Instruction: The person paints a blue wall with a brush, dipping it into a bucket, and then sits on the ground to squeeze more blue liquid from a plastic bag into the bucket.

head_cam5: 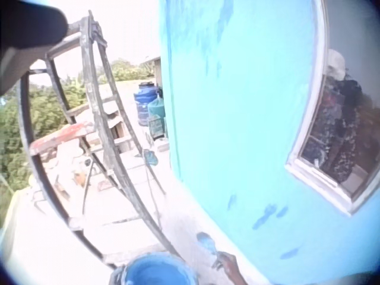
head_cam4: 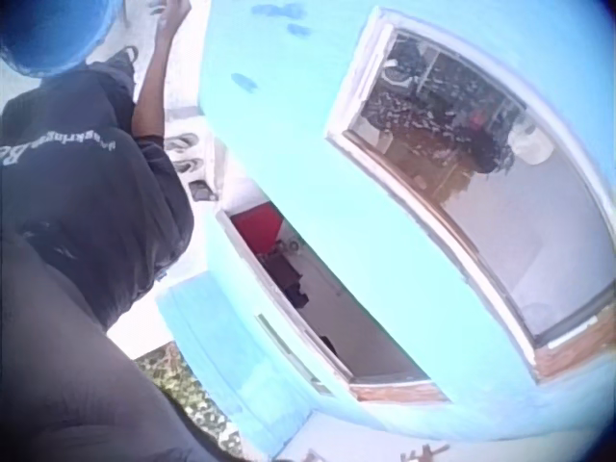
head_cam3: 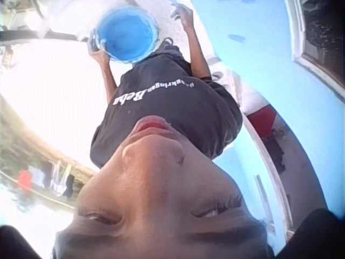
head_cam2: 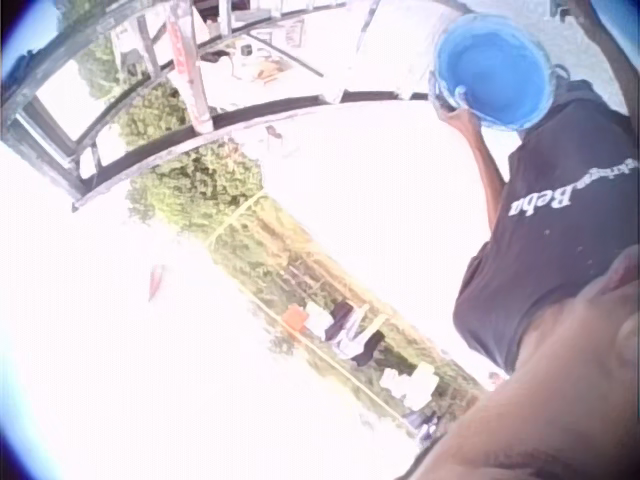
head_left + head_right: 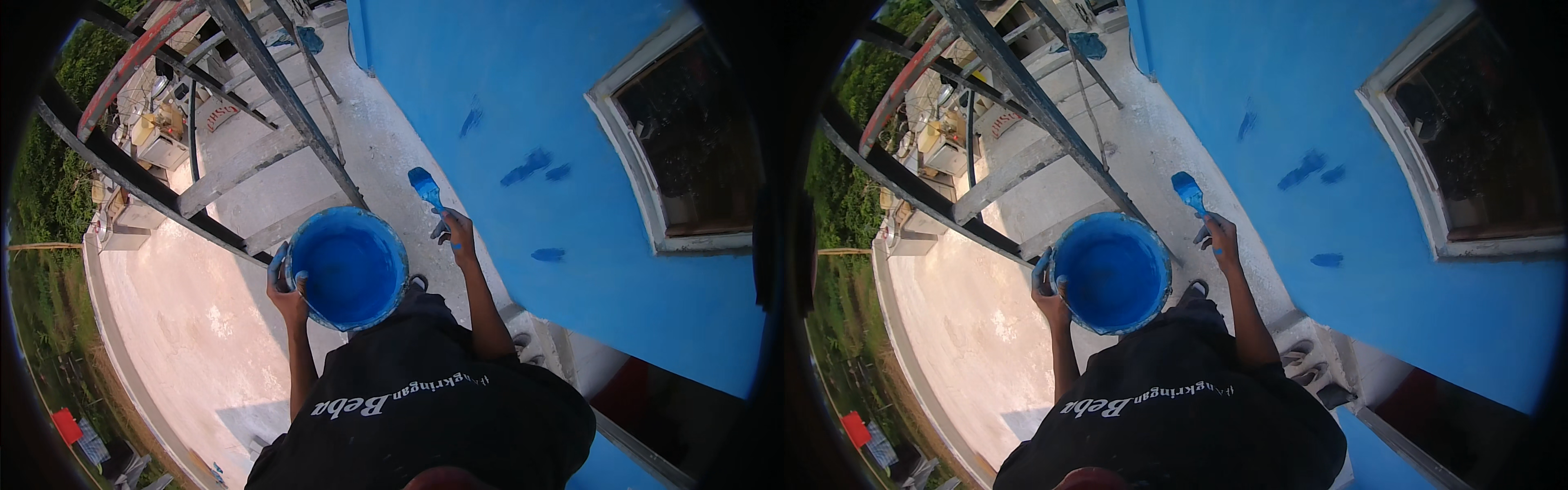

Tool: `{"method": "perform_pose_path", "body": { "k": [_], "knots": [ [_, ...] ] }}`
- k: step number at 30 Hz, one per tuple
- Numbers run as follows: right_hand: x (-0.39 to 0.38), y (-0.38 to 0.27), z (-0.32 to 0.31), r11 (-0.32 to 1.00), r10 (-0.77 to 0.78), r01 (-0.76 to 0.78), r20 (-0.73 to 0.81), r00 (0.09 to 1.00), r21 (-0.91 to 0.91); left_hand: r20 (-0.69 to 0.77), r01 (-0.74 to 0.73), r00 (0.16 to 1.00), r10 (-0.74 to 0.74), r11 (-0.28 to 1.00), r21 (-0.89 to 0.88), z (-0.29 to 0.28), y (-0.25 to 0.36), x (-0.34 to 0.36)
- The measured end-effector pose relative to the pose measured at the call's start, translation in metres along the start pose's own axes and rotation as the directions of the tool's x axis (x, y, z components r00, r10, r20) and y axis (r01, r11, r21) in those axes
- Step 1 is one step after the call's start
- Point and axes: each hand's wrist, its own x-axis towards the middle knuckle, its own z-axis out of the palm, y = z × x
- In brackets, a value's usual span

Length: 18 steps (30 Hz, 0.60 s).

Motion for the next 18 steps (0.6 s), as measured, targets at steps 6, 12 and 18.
{"method": "perform_pose_path", "body": {
  "k": [6,12,18],
  "knots": [
    [-0.062,-0.098,-0.07,0.947,0.059,-0.044,0.04,0.997,-0.318,0.069,0.0,0.998,-0.005,0.998,0.068,0.112,-0.031,-0.02],
    [-0.063,-0.122,-0.072,0.782,0.173,-0.079,0.094,0.981,-0.618,0.14,0.01,0.99,-0.002,0.999,-0.054,0.184,-0.045,0.005],
    [0.002,-0.077,-0.039,0.352,0.104,-0.151,-0.122,0.987,-0.924,0.28,-0.028,0.96,0.026,1.0,0.005,0.227,-0.051,0.052]
  ]
}}
